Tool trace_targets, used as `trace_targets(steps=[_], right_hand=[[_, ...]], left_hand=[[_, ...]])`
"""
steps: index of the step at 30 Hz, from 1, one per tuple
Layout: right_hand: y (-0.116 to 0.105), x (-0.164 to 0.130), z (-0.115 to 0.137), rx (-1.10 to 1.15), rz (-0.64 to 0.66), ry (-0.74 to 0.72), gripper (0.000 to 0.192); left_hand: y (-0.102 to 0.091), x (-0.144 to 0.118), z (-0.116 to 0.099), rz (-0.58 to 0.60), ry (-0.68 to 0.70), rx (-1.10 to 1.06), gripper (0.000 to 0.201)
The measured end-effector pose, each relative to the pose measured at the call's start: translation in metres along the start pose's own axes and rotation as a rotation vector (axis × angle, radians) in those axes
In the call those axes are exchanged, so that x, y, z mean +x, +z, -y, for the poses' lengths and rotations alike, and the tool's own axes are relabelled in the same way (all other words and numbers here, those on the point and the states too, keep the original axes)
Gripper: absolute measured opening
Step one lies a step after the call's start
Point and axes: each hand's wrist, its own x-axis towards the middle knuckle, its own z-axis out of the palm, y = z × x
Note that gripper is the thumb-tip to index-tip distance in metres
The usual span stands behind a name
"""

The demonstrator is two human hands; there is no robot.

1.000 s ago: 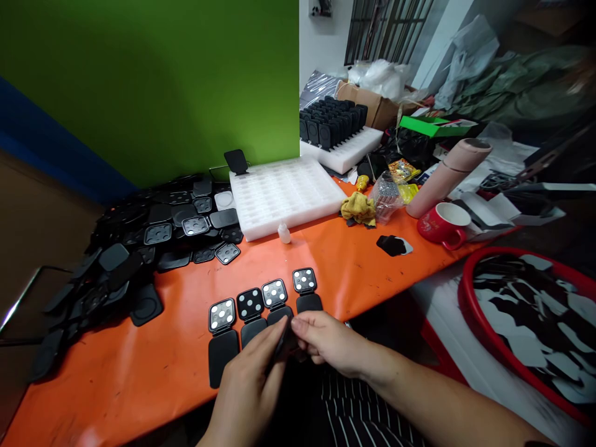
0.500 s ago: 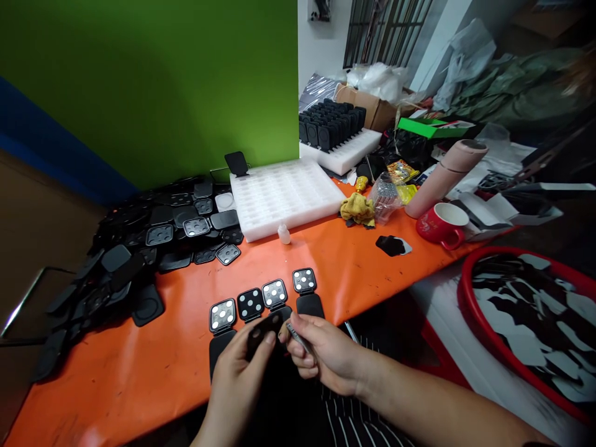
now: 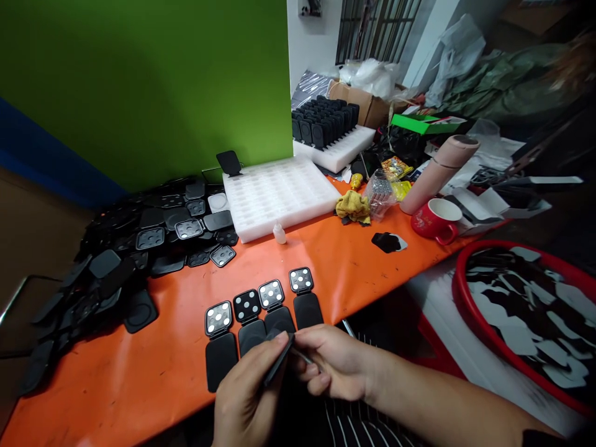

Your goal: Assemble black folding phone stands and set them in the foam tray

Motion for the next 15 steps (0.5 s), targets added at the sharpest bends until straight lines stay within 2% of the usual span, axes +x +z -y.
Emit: trace_targets(steps=[3,8,9,11,13,15], right_hand=[[-0.004,-0.002,-0.001,0.099,-0.055,0.047,0.019],[-0.003,-0.007,-0.003,0.095,-0.212,-0.127,0.022],[-0.004,-0.008,-0.002,0.036,-0.242,-0.193,0.025],[-0.005,-0.012,0.001,-0.198,-0.33,-0.402,0.027],[-0.009,-0.017,0.004,-0.571,-0.426,-0.624,0.027],[-0.014,-0.023,0.007,-0.957,-0.498,-0.735,0.024]], left_hand=[[0.004,-0.001,0.001,0.038,0.078,-0.006,0.044],[0.016,0.007,-0.002,0.022,0.093,-0.078,0.044],[0.019,0.01,-0.003,0.013,0.049,-0.122,0.041],[0.025,0.016,-0.005,-0.045,-0.138,-0.256,0.031],[0.033,0.023,-0.007,-0.128,-0.403,-0.444,0.022],[0.041,0.03,-0.005,-0.16,-0.612,-0.631,0.023]])
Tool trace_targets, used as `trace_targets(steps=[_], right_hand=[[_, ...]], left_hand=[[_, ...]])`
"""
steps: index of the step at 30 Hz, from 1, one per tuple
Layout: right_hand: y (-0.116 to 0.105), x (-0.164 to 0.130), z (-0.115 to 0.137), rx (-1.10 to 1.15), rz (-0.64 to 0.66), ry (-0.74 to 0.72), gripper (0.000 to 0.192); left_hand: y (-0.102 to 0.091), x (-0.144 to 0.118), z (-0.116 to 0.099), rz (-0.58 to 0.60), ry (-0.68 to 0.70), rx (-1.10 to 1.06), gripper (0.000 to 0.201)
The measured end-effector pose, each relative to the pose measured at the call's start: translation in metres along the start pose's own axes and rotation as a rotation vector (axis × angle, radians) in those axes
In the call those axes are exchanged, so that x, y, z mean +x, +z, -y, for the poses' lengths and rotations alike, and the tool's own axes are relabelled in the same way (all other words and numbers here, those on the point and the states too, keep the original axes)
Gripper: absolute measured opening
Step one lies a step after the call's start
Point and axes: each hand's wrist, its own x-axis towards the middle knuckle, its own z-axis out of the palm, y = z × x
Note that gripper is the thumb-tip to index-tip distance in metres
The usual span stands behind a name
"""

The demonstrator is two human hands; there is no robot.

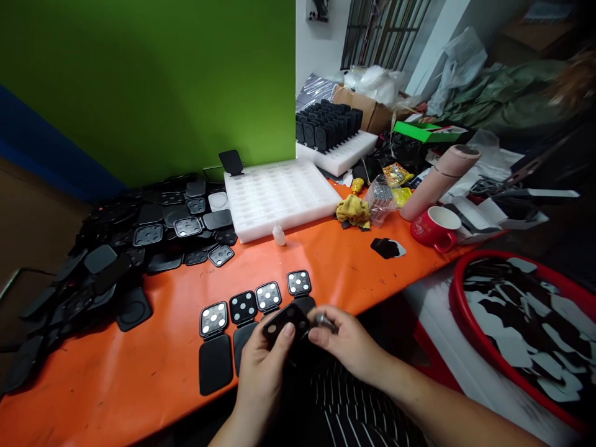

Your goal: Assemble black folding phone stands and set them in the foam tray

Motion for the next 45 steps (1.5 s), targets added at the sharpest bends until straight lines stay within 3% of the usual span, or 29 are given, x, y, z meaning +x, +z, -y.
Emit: trace_targets(steps=[3,5,9,13,18,21,23,25,28,31,34,39,45], right_hand=[[-0.018,0.001,-0.004,-0.361,0.023,-0.094,0.024],[-0.035,0.007,-0.007,-0.482,-0.024,-0.107,0.025],[-0.074,0.033,-0.016,-0.663,-0.141,-0.057,0.026],[-0.084,0.057,-0.025,-0.904,-0.186,0.01,0.026],[-0.065,0.066,-0.028,-1.038,-0.19,0.001,0.023],[-0.063,0.067,-0.028,-0.984,-0.173,-0.07,0.022],[-0.068,0.067,-0.031,-0.884,-0.238,-0.138,0.024],[-0.075,0.069,-0.037,-0.777,-0.374,-0.183,0.028],[-0.083,0.072,-0.046,-0.652,-0.56,-0.203,0.035],[-0.085,0.075,-0.051,-0.621,-0.599,-0.211,0.037],[-0.082,0.074,-0.05,-0.639,-0.566,-0.215,0.035],[-0.079,0.073,-0.048,-0.682,-0.555,-0.207,0.035],[-0.08,0.073,-0.051,-0.695,-0.553,-0.233,0.034]], left_hand=[[0.007,0.015,0.007,0.119,-0.097,0.045,0.033],[0.007,0.027,0.013,0.236,0.061,0.351,0.038],[0.007,0.047,0.027,0.41,0.514,1.085,0.057],[0.012,0.05,0.038,0.39,0.579,1.356,0.059],[0.017,0.042,0.041,0.282,0.545,1.387,0.06],[0.013,0.042,0.037,0.308,0.553,1.352,0.061],[0.002,0.05,0.03,0.275,0.545,1.313,0.059],[-0.018,0.068,0.02,0.12,0.479,1.269,0.053],[-0.06,0.111,0.006,-0.213,0.314,1.224,0.05],[-0.094,0.156,-0.004,-0.423,0.177,1.213,0.052],[-0.105,0.185,-0.007,-0.563,0.068,1.207,0.063],[-0.102,0.199,-0.013,-0.593,-0.029,1.205,0.076],[-0.119,0.187,-0.019,-0.448,-0.099,1.098,0.097]])
